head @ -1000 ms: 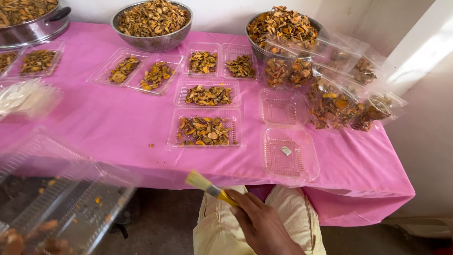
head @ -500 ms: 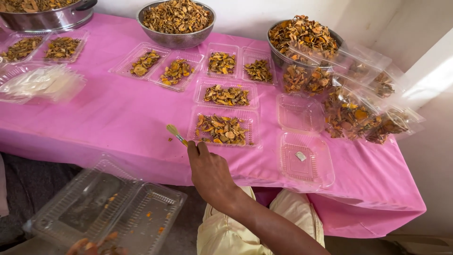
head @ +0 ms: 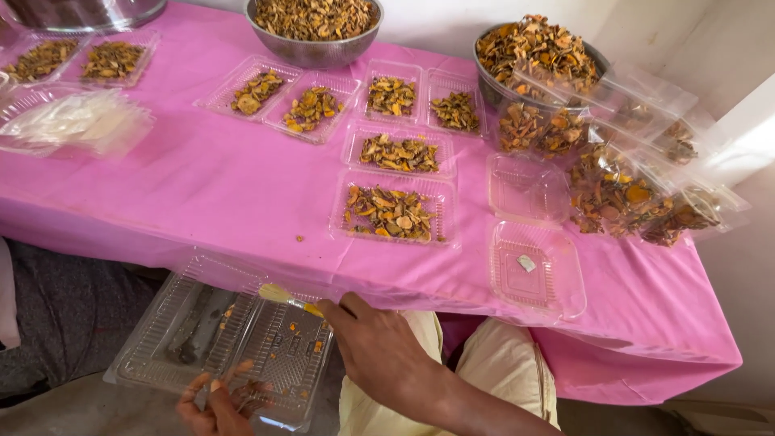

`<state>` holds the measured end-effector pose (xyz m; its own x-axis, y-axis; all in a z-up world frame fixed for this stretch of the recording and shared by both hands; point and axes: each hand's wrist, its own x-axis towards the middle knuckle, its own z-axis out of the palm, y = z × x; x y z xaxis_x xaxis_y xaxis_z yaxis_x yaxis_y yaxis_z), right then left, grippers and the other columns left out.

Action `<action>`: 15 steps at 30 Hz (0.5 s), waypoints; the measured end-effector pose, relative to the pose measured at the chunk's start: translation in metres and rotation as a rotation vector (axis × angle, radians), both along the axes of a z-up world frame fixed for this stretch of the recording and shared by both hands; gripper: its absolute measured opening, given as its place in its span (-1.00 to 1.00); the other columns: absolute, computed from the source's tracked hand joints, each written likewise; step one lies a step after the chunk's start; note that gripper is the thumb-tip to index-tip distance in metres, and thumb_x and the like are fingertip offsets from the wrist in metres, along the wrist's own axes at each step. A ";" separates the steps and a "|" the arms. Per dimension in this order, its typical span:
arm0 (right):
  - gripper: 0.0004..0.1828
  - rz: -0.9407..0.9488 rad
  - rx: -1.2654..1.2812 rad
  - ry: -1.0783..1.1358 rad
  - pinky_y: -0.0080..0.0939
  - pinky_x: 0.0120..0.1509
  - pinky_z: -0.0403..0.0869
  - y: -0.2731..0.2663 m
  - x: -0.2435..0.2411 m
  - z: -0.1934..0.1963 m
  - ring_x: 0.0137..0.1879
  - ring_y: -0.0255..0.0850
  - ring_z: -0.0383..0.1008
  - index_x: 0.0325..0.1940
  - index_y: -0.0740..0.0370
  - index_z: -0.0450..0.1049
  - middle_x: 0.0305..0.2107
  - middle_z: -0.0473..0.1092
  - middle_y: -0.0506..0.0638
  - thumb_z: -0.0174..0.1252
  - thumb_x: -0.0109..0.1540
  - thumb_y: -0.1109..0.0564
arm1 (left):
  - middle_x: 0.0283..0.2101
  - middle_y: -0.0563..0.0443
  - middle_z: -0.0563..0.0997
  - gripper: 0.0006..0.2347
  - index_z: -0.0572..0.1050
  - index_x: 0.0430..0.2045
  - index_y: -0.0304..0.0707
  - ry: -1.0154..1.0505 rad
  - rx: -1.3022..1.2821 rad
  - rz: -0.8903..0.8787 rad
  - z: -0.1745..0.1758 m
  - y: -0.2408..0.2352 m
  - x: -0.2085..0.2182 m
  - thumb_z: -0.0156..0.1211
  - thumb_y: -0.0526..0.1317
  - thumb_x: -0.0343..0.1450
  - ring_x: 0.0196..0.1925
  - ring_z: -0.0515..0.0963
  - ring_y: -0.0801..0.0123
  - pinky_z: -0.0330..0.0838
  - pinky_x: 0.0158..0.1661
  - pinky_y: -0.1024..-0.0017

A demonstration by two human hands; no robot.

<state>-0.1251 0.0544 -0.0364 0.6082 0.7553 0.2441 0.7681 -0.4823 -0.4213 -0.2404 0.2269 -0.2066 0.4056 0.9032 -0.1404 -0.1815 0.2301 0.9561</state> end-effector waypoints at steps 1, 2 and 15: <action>-0.44 0.002 -0.019 0.014 0.24 -0.45 0.40 -0.005 -0.004 -0.005 -0.43 0.21 0.46 0.32 0.22 0.29 -0.19 0.33 0.15 0.01 0.20 0.38 | -0.15 -0.46 0.59 -0.86 0.09 0.11 -0.13 -0.004 0.002 -0.003 -0.001 -0.001 0.000 -0.25 -0.26 0.68 -0.58 0.52 0.01 0.38 -0.64 0.28; -0.36 0.005 -0.038 0.028 0.21 -0.43 0.44 -0.009 -0.008 -0.009 -0.40 0.17 0.48 0.37 0.18 0.24 -0.14 0.30 0.11 0.05 0.18 0.37 | -0.15 -0.44 0.60 -0.86 0.09 0.10 -0.12 -0.008 0.004 -0.005 -0.001 -0.003 0.000 -0.26 -0.26 0.68 -0.57 0.52 0.03 0.38 -0.64 0.30; -0.42 -0.204 -0.026 -0.357 -0.03 -0.62 0.38 0.030 0.050 -0.023 -0.60 -0.03 0.44 0.18 0.45 0.39 -0.26 0.37 0.19 0.08 0.04 0.51 | -0.07 -0.57 0.56 -0.90 0.13 0.01 -0.15 0.023 -0.096 -0.094 0.007 0.007 -0.006 -0.31 -0.38 0.67 -0.46 0.55 -0.29 0.48 -0.58 0.02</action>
<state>-0.0756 0.0847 -0.0597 0.6266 0.6367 0.4494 0.7513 -0.6468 -0.1311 -0.2465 0.2340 -0.2000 0.4835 0.8433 -0.2347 -0.1332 0.3359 0.9324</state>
